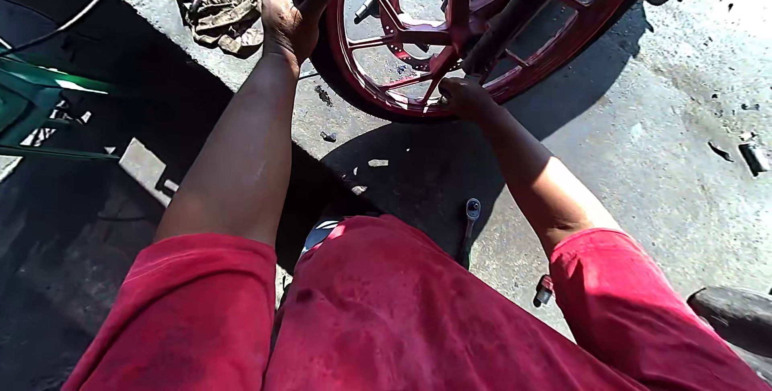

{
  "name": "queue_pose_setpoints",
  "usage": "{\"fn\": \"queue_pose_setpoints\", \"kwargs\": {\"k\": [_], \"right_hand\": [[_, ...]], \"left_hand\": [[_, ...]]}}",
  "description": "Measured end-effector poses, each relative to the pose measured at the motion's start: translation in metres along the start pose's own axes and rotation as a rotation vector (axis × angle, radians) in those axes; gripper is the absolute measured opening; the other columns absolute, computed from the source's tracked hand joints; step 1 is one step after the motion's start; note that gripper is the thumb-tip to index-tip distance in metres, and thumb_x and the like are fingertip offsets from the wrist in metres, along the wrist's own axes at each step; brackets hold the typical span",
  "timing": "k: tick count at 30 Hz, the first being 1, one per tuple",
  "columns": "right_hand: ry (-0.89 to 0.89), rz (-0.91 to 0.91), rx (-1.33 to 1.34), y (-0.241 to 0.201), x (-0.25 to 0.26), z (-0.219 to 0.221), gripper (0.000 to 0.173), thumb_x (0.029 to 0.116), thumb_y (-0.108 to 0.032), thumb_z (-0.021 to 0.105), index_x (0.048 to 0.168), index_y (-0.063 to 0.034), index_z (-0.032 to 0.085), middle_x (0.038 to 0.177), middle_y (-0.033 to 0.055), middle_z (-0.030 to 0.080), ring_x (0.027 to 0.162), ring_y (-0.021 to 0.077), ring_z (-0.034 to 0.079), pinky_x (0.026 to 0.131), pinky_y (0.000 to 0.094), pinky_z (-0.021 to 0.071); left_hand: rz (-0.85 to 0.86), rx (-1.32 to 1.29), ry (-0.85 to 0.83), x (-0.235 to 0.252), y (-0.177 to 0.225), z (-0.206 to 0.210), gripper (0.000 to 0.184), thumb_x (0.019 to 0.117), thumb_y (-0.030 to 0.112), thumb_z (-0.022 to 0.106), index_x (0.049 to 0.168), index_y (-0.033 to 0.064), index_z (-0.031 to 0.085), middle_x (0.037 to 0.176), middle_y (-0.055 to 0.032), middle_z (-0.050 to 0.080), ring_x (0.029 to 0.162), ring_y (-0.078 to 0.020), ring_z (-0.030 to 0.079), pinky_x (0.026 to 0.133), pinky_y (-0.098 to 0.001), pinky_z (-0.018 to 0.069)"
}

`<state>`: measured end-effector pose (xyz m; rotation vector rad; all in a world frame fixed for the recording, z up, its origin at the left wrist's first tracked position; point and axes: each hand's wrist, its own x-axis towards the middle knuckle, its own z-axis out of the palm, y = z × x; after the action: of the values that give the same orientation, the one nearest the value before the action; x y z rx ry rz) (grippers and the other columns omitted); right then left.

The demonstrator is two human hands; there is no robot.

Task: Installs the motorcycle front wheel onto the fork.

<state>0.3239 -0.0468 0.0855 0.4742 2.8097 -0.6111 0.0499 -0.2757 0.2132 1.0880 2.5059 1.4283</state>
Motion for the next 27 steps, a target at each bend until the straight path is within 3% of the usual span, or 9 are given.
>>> {"fn": "queue_pose_setpoints", "kwargs": {"k": [4,8,14,17,19,23,27], "right_hand": [[-0.011,-0.027,-0.013,0.003,0.0,-0.002,0.018,0.0946,-0.008,0.066,0.111,-0.0013,0.064,0.111,0.0205,0.068,0.109,0.0391,0.066,0.094,0.0589,0.0522],[-0.005,-0.038,-0.039,0.006,0.002,0.001,0.024,0.0952,-0.016,0.07,0.115,-0.0032,0.064,0.113,0.0192,0.068,0.11,0.0375,0.067,0.095,0.0581,0.0527],[-0.017,-0.049,-0.116,-0.002,-0.001,-0.002,0.029,0.0986,-0.008,0.063,0.128,-0.0051,0.065,0.125,0.0201,0.067,0.115,0.0385,0.066,0.097,0.0572,0.0535],[-0.018,-0.053,-0.227,-0.004,-0.002,-0.003,0.029,0.1022,-0.005,0.054,0.129,-0.0059,0.064,0.122,0.0208,0.067,0.112,0.0398,0.067,0.092,0.0585,0.0548],[-0.038,-0.034,-0.306,-0.007,-0.001,-0.005,0.028,0.1044,-0.008,0.049,0.128,-0.0061,0.064,0.119,0.0213,0.067,0.109,0.0408,0.068,0.089,0.0592,0.0555],[-0.123,0.036,-0.379,-0.016,0.003,-0.008,0.029,0.1078,-0.016,0.045,0.125,-0.0051,0.066,0.118,0.0217,0.068,0.109,0.0414,0.067,0.089,0.0596,0.0542],[-0.228,0.026,-0.404,-0.015,0.008,-0.011,0.035,0.1047,-0.014,0.05,0.137,-0.0029,0.057,0.127,0.0248,0.063,0.117,0.0422,0.064,0.093,0.0583,0.053]], "left_hand": [[-0.034,-0.002,0.008,-0.003,0.0,0.0,0.1,0.0796,0.085,0.053,0.145,0.0087,0.051,0.13,-0.0059,0.066,0.122,-0.007,0.061,0.108,-0.0355,0.0476],[-0.014,-0.01,-0.007,-0.003,0.001,0.0,0.096,0.0816,0.082,0.053,0.144,0.0096,0.052,0.129,-0.0038,0.066,0.12,-0.0049,0.061,0.107,-0.0333,0.0481],[-0.022,-0.042,-0.029,-0.005,0.009,-0.002,0.092,0.0834,0.074,0.058,0.147,0.0078,0.049,0.132,-0.0049,0.065,0.121,-0.0041,0.06,0.107,-0.0302,0.0469],[0.003,-0.05,-0.021,-0.005,0.006,-0.001,0.091,0.083,0.076,0.058,0.144,0.0083,0.052,0.13,-0.0055,0.065,0.121,-0.0062,0.06,0.107,-0.032,0.0475],[-0.015,-0.036,-0.03,-0.006,0.006,-0.002,0.095,0.0826,0.078,0.056,0.146,0.0084,0.05,0.134,-0.0076,0.064,0.125,-0.0086,0.059,0.11,-0.035,0.0454],[-0.005,-0.057,-0.023,-0.009,0.005,-0.001,0.086,0.0856,0.073,0.058,0.142,0.0088,0.052,0.126,-0.0072,0.066,0.117,-0.0084,0.062,0.104,-0.0347,0.0496],[-0.034,-0.029,-0.08,-0.009,0.002,-0.004,0.091,0.0862,0.074,0.057,0.149,0.0089,0.046,0.133,-0.0115,0.065,0.124,-0.0153,0.062,0.108,-0.041,0.0479]]}}
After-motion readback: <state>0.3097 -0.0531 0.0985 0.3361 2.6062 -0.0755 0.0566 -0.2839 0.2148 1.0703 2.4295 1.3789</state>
